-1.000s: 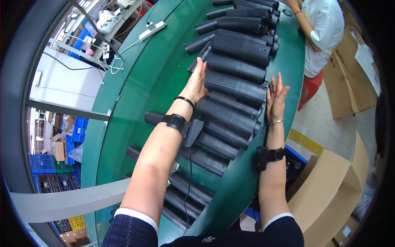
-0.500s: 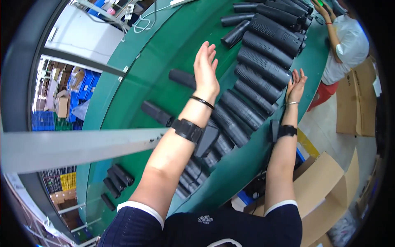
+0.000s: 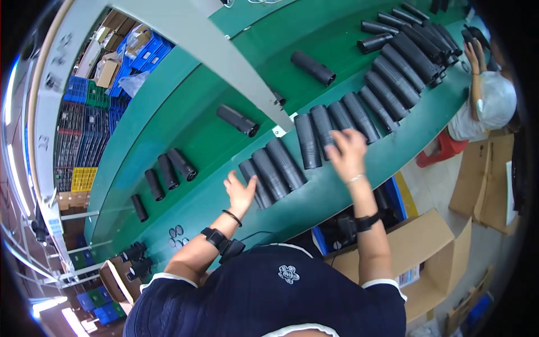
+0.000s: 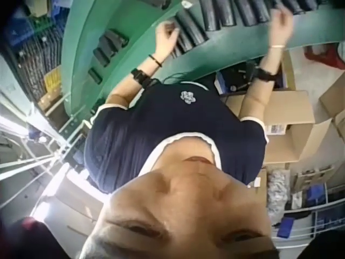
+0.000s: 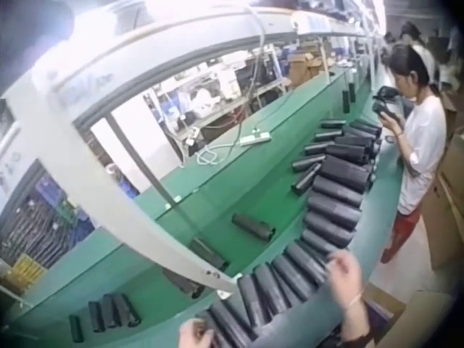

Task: The person fits caps onto black cylinders by hand, stacks them on the conveyor, and then places the assembled cylinders into a cardboard box lined with newspaper.

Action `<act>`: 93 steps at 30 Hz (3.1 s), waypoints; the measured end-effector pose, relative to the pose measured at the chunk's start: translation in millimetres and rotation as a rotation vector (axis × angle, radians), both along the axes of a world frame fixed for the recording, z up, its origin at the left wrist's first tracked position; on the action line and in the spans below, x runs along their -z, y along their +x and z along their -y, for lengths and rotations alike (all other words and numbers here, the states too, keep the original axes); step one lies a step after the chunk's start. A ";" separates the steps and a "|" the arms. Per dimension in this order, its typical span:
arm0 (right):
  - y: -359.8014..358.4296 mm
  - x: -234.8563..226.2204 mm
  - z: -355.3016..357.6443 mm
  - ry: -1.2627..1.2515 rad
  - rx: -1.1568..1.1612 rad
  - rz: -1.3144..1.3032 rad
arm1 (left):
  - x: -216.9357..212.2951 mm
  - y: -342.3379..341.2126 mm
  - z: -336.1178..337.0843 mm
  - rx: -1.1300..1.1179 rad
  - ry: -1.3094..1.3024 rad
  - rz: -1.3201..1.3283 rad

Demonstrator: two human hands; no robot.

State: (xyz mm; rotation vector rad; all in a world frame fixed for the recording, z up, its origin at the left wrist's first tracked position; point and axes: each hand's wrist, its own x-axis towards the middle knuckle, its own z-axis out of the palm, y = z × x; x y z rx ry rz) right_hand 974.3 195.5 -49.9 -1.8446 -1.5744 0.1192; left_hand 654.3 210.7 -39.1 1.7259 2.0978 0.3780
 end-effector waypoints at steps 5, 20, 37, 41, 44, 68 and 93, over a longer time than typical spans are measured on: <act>-64.6 -0.7 -2.1 -0.361 -0.369 0.397 | 55.3 -14.4 11.5 -0.165 -0.296 0.476; -120.2 -5.4 -1.9 -0.571 0.030 0.100 | 34.0 -6.5 1.3 -0.118 -0.682 1.288; -17.3 -45.8 61.5 -0.335 -0.207 -1.109 | -40.0 91.0 24.7 0.001 -0.857 1.739; 44.8 -93.0 13.5 -0.543 -0.154 -0.949 | -33.3 168.1 -20.8 -0.017 -0.930 1.823; 71.8 -90.6 -14.4 -0.563 -0.071 -0.690 | -29.8 203.5 -38.6 0.026 -0.816 1.850; 232.4 -108.3 -106.0 -0.271 0.703 0.345 | 0.5 171.1 -50.7 0.138 -0.390 0.806; 305.8 -94.9 -106.0 -0.074 0.560 0.372 | -18.5 175.5 -60.8 -0.057 -0.851 1.189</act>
